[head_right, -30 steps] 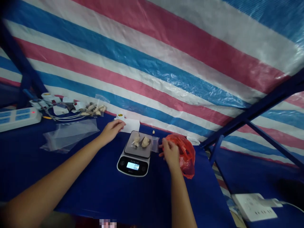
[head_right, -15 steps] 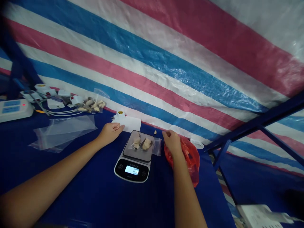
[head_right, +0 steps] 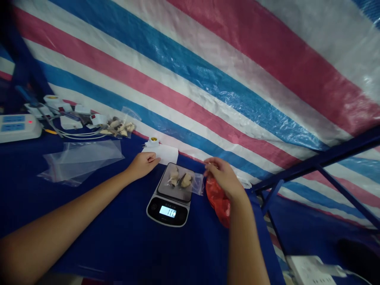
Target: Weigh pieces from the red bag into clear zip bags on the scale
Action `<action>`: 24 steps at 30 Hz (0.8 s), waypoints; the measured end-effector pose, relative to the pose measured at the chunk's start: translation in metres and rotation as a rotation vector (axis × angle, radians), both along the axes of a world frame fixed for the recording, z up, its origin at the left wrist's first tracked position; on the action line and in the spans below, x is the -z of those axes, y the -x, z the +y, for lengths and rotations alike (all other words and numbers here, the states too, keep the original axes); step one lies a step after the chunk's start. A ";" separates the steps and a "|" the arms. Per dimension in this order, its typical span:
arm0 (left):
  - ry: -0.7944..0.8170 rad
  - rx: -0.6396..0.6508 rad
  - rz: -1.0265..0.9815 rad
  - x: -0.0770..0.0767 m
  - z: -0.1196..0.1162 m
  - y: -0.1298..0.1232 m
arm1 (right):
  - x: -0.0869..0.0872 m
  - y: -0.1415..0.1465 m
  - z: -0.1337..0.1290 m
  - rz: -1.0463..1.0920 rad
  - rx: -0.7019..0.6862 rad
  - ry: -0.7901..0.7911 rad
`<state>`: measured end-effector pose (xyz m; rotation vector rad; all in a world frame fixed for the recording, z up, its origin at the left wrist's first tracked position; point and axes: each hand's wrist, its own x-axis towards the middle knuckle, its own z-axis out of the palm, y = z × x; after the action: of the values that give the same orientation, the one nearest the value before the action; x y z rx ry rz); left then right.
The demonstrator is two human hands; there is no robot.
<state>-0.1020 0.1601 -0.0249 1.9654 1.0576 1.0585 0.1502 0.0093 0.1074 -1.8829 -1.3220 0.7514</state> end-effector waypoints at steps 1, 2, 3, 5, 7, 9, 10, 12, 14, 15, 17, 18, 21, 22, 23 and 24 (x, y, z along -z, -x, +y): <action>0.004 0.004 0.003 0.001 0.000 0.000 | -0.009 0.005 -0.029 0.026 -0.017 -0.053; 0.008 0.009 0.005 0.001 0.000 0.000 | -0.015 0.009 -0.058 0.019 -0.033 -0.070; 0.011 0.013 0.007 0.002 0.000 0.000 | -0.018 0.011 -0.084 -0.007 0.012 -0.102; 0.010 0.020 0.006 0.002 0.000 0.000 | -0.014 0.006 -0.120 -0.054 0.117 -0.132; 0.002 0.026 0.003 0.001 -0.001 0.000 | 0.001 -0.010 -0.131 -0.176 0.184 -0.121; -0.007 0.029 -0.004 -0.001 -0.002 0.001 | 0.018 -0.030 -0.123 -0.351 0.233 -0.068; -0.011 0.030 -0.009 -0.001 -0.003 0.002 | 0.026 -0.039 -0.116 -0.431 0.274 -0.041; -0.011 0.028 -0.023 -0.003 -0.006 0.003 | 0.038 -0.047 -0.102 -0.519 0.330 -0.049; -0.008 0.029 -0.057 -0.005 -0.011 0.003 | 0.047 -0.043 -0.090 -0.407 0.322 -0.119; -0.015 0.042 -0.076 -0.007 -0.015 0.003 | 0.051 -0.037 -0.084 -0.280 0.293 -0.153; -0.078 0.100 -0.105 -0.012 -0.023 0.002 | 0.058 -0.024 -0.069 0.025 0.226 -0.155; -0.133 0.146 -0.107 -0.015 -0.028 0.001 | 0.062 -0.018 -0.061 0.154 0.188 -0.116; -0.298 0.296 -0.044 -0.022 -0.042 -0.003 | 0.073 -0.011 -0.037 0.353 0.115 0.003; -0.325 0.334 -0.002 -0.024 -0.046 -0.005 | 0.077 -0.011 -0.031 0.380 0.104 0.010; -0.337 0.364 0.047 -0.025 -0.050 -0.006 | 0.080 -0.011 -0.028 0.391 0.092 0.001; -0.339 0.384 0.096 -0.026 -0.053 -0.008 | 0.083 -0.011 -0.026 0.392 0.076 -0.020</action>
<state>-0.0939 0.1069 0.0012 2.3884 0.5334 0.9813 0.1613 -0.0164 0.0240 -1.6528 -1.0017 1.0031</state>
